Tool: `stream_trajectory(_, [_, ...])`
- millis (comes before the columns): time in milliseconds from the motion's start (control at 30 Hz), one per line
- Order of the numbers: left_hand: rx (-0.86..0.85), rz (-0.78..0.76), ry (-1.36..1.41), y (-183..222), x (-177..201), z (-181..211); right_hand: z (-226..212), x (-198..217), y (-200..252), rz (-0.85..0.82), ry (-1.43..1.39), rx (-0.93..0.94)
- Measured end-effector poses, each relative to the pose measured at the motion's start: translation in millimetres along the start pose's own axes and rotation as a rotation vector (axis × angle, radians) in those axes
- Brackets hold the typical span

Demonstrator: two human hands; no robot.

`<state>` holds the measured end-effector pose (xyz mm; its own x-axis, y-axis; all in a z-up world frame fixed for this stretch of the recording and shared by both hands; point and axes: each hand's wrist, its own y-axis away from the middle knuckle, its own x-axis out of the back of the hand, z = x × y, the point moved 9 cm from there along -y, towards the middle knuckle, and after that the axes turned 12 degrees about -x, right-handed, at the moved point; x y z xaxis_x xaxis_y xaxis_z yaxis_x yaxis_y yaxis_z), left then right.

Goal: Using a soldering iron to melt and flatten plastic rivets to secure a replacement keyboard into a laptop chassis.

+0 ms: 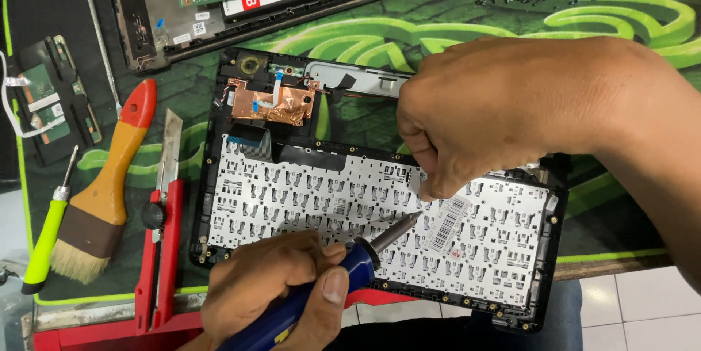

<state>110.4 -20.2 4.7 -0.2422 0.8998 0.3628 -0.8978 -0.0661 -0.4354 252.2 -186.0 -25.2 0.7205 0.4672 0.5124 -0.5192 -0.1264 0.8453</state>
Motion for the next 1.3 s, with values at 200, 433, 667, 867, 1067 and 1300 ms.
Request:
stream_trajectory(200, [-0.138, -0.264, -0.123, -30, -12, 39, 0, 1, 3, -0.022, 0.019, -0.044])
stream_trajectory(433, [-0.183, -0.475, -0.231, -31, -24, 59, -3, 5, 11, 0.018, -0.004, -0.044])
stream_trajectory(667, [-0.202, -0.732, -0.170, -46, -58, 67, -5, 7, 10, 0.157, -0.029, 0.106])
stream_trajectory(867, [-0.216, -0.547, -0.263, -35, -36, 55, -2, 4, 11, 0.183, -0.054, 0.130])
stream_trajectory(1067, [0.262, -0.135, -0.348, -18, 27, 47, 1, 4, 10, 0.103, -0.094, 0.071])
stream_trajectory(1300, [0.036, 0.295, 0.070, 2, 30, 2, 1, 2, -2, 0.060, -0.050, 0.051])
